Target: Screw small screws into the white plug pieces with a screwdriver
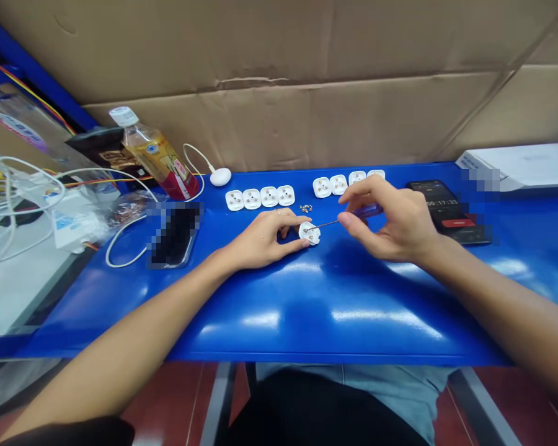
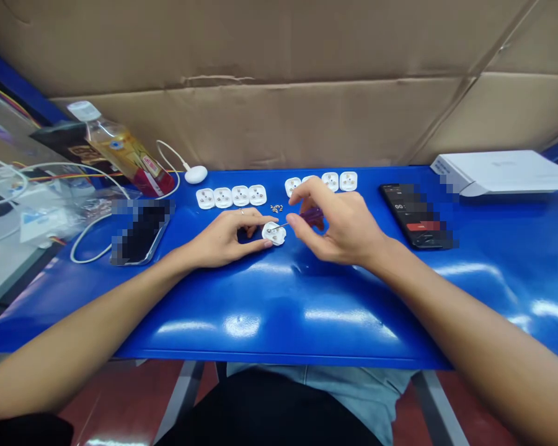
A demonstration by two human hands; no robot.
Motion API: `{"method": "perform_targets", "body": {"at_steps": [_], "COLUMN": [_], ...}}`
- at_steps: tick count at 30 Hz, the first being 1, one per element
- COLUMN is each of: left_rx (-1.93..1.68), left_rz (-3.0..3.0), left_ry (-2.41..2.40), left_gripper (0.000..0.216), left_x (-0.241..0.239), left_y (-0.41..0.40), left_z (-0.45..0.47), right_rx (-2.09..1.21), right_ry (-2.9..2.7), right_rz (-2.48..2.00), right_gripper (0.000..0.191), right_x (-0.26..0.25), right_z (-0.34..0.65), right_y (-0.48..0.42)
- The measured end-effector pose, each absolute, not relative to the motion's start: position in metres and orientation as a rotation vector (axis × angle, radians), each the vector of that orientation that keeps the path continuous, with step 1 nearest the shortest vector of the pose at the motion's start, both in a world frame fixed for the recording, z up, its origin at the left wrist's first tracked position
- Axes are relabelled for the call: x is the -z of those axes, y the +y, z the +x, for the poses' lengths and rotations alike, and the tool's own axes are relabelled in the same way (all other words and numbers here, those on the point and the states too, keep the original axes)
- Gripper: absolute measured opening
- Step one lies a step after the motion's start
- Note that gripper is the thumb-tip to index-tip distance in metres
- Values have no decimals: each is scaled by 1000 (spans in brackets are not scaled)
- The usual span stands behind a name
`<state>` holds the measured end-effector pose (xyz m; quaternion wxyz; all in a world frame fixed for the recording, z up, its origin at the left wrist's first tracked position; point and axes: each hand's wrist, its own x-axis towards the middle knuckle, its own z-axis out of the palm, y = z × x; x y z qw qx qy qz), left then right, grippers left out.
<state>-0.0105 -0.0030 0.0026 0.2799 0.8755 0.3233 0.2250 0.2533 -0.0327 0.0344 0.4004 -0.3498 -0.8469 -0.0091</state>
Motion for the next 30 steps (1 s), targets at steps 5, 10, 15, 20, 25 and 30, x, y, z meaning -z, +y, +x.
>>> {"method": "perform_targets", "body": {"at_steps": [5, 10, 15, 20, 25, 30], "left_rx": [-598, -593, -595, -587, -582, -581], "left_rz": [2360, 2362, 2368, 2357, 2355, 2333], "left_ry": [878, 876, 885, 893, 896, 898], "left_gripper": [49, 50, 51, 51, 50, 50], "left_x": [-1, -2, -1, -2, -3, -3], "left_y": [-3, -3, -3, -4, -4, -4], "left_z": [-11, -10, -10, -10, -10, -10], "right_rx": [-29, -118, 14, -117, -87, -64], "right_ry": [-2042, -2127, -2051, -2149, -2122, -2102], "right_rz": [-1028, -985, -995, -1013, -991, -1006], "right_gripper": [10, 13, 12, 22, 16, 13], "right_x": [-34, -35, -32, -35, -35, -34], "right_z": [251, 251, 253, 255, 256, 254], "right_y": [-32, -31, -29, -32, -31, -31]}}
